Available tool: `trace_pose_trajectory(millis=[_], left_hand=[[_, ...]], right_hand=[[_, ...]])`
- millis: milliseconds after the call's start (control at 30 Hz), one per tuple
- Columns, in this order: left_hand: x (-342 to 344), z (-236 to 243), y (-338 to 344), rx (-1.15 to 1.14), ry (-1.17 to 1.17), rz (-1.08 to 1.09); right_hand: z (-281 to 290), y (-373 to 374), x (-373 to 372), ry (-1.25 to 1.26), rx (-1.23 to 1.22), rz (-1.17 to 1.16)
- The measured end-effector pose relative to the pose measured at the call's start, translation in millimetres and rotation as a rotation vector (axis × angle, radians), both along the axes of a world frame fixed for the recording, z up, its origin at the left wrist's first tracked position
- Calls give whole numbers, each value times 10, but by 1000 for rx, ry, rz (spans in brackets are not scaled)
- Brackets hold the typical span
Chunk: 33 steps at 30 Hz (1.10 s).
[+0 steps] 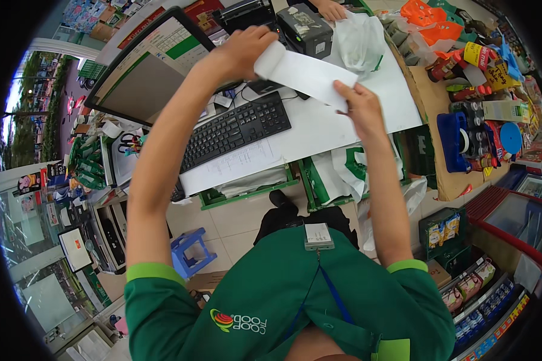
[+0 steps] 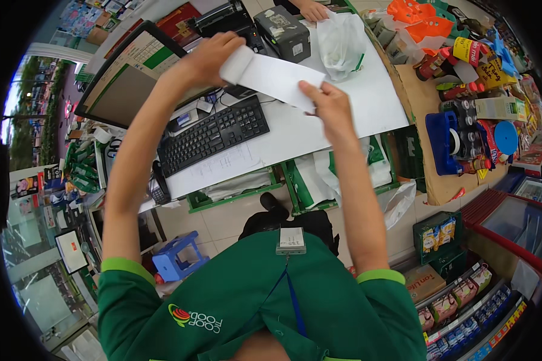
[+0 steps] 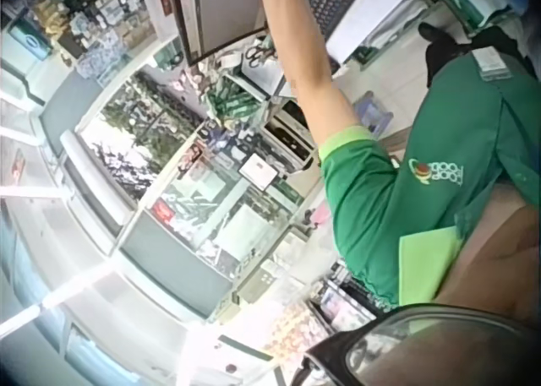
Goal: Replacing the paper roll in a receipt printer at a grocery store checkout counter.
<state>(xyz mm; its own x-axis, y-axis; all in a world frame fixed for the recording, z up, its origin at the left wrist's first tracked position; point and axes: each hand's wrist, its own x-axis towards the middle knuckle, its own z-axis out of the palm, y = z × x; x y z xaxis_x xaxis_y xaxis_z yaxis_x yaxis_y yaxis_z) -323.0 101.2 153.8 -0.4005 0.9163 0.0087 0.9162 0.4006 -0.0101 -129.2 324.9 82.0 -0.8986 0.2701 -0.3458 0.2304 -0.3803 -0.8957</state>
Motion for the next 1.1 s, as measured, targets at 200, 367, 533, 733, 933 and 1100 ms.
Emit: trace_pose_trajectory(millis=[200, 367, 533, 733, 933, 1100], left_hand=[[-720, -472, 297, -303, 369, -71], [-868, -821, 222, -235, 588, -127], [-898, -995, 110, -223, 678, -91], [-869, -1224, 184, -259, 726, 21], [-783, -1090, 94, -269, 171, 216], [-769, -969, 160, -155, -251, 532]], right_hand=[[-314, -751, -469, 38, -189, -136], [-339, -964, -704, -3, -216, -98], [-315, -1082, -801, 35, -192, -26], [-356, -1085, -869, 16, -228, -13], [-439, -1123, -968, -48, -280, 24], [-464, -1173, -1051, -40, -243, 25]])
